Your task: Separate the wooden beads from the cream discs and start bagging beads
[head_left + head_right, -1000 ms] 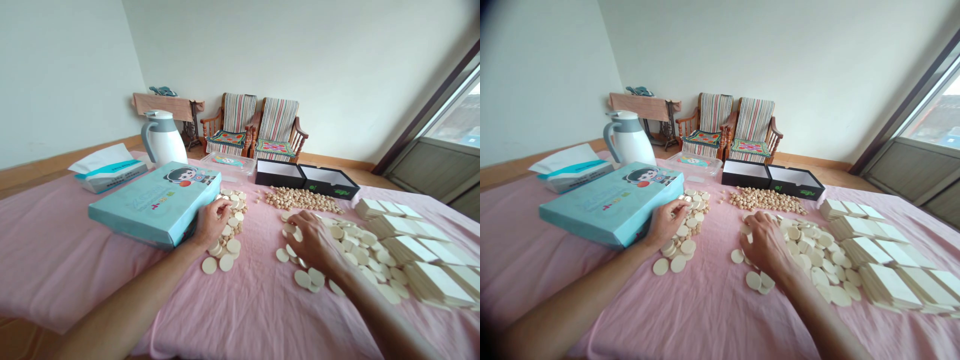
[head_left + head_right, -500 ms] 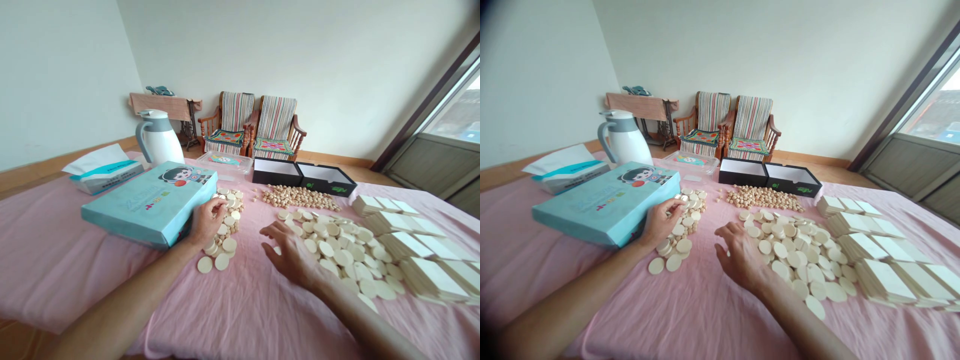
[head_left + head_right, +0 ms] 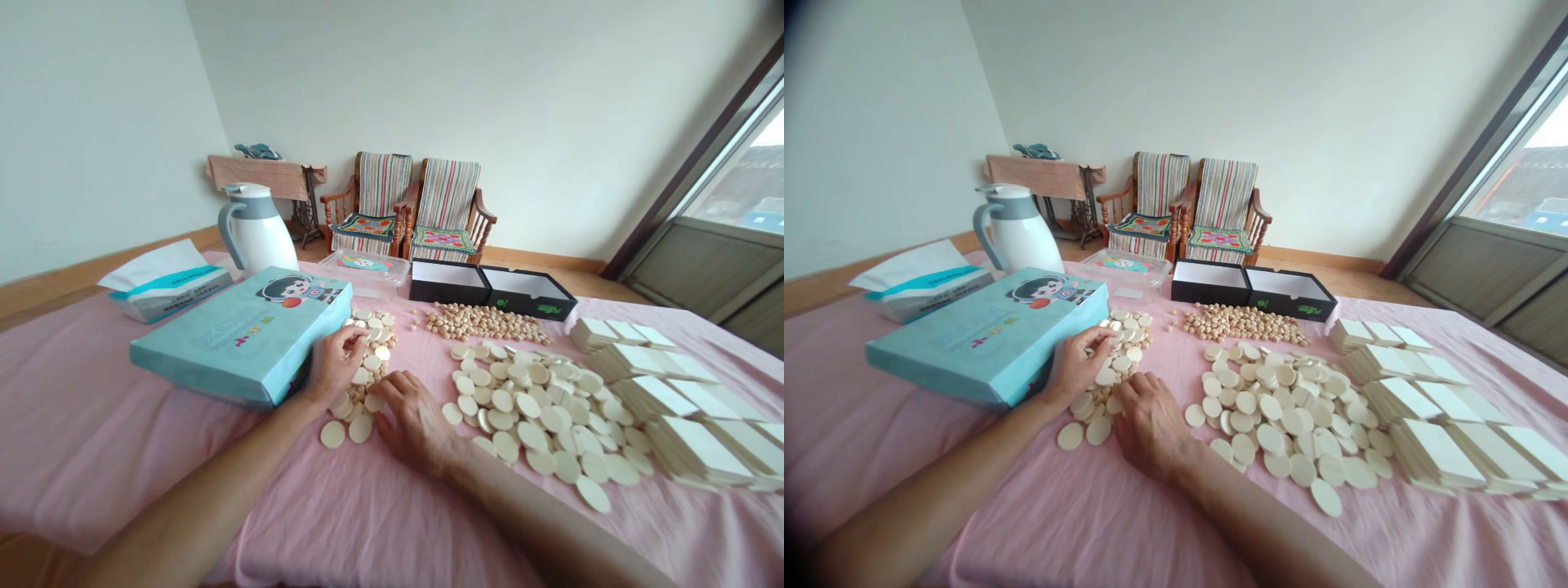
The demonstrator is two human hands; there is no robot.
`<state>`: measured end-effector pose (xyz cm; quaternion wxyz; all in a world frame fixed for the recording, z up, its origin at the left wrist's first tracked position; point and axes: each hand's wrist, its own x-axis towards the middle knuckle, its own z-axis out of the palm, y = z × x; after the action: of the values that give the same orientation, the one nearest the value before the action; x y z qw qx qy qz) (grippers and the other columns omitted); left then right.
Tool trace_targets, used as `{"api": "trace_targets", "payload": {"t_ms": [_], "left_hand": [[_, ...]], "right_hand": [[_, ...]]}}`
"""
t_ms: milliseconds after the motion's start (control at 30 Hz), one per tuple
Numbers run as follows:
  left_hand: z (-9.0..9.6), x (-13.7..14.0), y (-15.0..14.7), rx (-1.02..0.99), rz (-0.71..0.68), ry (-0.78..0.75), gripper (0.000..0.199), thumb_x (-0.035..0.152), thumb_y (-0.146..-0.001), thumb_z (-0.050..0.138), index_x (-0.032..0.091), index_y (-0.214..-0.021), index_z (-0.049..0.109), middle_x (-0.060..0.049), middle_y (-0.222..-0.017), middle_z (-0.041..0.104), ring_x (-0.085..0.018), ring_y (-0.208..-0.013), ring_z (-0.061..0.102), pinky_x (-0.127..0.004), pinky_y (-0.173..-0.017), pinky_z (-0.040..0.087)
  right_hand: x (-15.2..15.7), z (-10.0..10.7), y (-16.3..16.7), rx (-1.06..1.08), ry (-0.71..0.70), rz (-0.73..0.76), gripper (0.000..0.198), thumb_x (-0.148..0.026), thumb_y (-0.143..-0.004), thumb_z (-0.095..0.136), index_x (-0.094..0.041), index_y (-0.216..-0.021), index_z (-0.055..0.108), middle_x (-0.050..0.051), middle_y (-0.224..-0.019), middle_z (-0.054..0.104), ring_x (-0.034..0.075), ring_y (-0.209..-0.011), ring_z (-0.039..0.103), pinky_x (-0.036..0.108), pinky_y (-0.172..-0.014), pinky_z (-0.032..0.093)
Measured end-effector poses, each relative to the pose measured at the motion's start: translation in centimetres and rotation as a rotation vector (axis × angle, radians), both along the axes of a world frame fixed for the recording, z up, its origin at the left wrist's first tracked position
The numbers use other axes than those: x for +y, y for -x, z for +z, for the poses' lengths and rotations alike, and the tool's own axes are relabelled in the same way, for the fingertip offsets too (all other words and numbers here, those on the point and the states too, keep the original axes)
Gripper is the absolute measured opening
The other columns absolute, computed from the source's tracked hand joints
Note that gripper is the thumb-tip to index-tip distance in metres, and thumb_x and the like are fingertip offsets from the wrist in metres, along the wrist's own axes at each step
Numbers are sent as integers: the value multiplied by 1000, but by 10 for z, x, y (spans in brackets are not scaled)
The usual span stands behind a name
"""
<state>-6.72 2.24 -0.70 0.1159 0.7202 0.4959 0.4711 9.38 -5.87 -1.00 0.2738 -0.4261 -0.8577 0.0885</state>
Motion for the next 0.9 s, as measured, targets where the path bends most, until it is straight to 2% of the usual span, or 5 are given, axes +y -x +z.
{"api": "trace_targets", "payload": {"t_ms": [167, 400, 567, 700, 900], "left_hand": [[0, 0, 1, -7, -13, 19, 17, 22, -81, 51, 18, -88, 66, -1, -81, 72, -13, -69, 66, -21, -66, 51], [3, -2, 0, 12, -10, 26, 17, 22, -81, 52, 17, -89, 66, -1, -81, 72, -13, -69, 66, -21, -67, 50], [8, -7, 2, 110, -103, 34, 16, 22, -81, 52, 18, -89, 66, -1, -84, 70, -13, -73, 64, -22, -70, 49], [14, -9, 5, 302, -192, 74, 16, 22, -77, 56, 20, -87, 68, -3, -90, 69, -15, -80, 62, -25, -74, 48], [18, -10, -1, 530, -153, 80, 23, 19, -73, 60, 22, -93, 71, -5, -96, 69, -22, -94, 59, -33, -85, 45]], "right_hand": [[5, 14, -39, 23, -95, -188, 25, -13, -76, 51, -17, -101, 55, 8, -94, 55, 21, -87, 49, 34, -77, 41], [3, 23, -106, -124, -145, -485, 24, -21, -76, 53, -19, -99, 59, 8, -94, 57, 24, -90, 51, 38, -78, 40], [-11, 21, -116, -50, -133, -500, 27, -23, -80, 51, -21, -105, 59, 8, -102, 58, 23, -94, 53, 36, -80, 42], [-12, 21, -124, 37, -86, -520, 21, -25, -84, 47, -21, -99, 60, 6, -99, 59, 19, -85, 56, 31, -74, 43], [-8, 25, -142, 33, -60, -538, 18, -27, -84, 47, -21, -92, 63, 4, -88, 60, 16, -77, 57, 27, -66, 41]]}}
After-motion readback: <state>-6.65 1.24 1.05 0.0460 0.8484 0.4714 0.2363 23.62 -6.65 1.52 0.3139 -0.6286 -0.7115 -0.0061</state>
